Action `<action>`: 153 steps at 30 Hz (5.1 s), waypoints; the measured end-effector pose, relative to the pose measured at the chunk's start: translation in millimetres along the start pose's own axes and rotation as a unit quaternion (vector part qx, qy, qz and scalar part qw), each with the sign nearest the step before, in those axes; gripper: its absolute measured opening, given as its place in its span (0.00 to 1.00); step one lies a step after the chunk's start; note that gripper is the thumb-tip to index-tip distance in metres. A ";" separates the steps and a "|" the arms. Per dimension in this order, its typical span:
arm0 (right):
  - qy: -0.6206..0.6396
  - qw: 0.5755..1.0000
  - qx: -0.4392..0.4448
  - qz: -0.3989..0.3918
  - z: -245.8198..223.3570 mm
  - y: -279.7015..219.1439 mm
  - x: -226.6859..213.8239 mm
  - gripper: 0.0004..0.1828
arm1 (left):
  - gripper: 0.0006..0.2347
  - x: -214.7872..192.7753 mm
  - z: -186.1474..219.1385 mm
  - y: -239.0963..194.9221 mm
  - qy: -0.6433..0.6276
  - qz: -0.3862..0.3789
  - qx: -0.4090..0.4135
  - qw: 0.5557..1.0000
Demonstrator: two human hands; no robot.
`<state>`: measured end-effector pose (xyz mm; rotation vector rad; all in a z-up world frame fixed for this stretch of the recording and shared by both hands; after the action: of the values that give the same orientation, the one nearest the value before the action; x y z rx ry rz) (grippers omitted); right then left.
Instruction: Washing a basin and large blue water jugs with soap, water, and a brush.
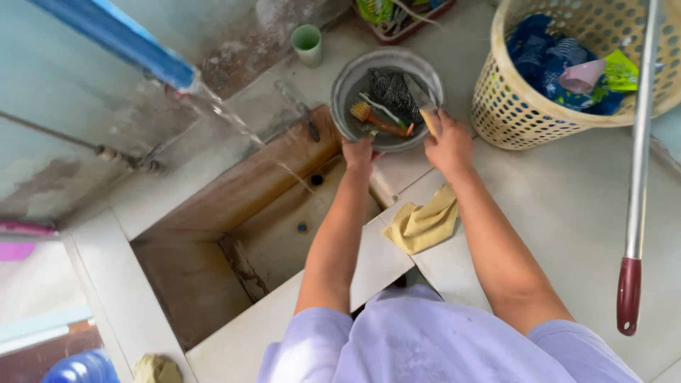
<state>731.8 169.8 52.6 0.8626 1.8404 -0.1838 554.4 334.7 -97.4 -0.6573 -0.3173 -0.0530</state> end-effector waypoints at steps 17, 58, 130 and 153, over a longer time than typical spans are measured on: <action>0.741 0.503 0.266 -0.358 -294.0 -92.6 194.8 0.11 | 0.22 -331.8 120.6 -132.6 0.040 0.086 0.018 0.995; -0.025 0.911 -0.378 -0.166 -322.3 -113.1 183.5 0.35 | 0.22 -316.6 51.8 -115.4 0.031 0.148 0.030 0.988; 0.302 0.828 -0.050 -0.470 -267.0 -98.3 237.1 0.16 | 0.21 -345.8 70.3 -79.0 0.196 0.230 0.279 0.912; 0.033 0.921 -0.244 -0.301 -295.0 -41.3 111.9 0.12 | 0.17 -375.7 -47.6 -24.1 -0.109 -0.043 -0.239 0.964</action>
<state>463.1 338.6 75.9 -0.0584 2.0435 -0.0682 206.7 267.4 -233.7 -1.1326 -0.5548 -0.1426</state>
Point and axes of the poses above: each hand's wrist, its own y-axis towards the middle knuckle, its own x-axis out of the palm, z = x × y, the point moved 7 cm from there along y, towards the middle knuckle, and after that the axes turned 6 degrees about -y, right-handed, at the moved point
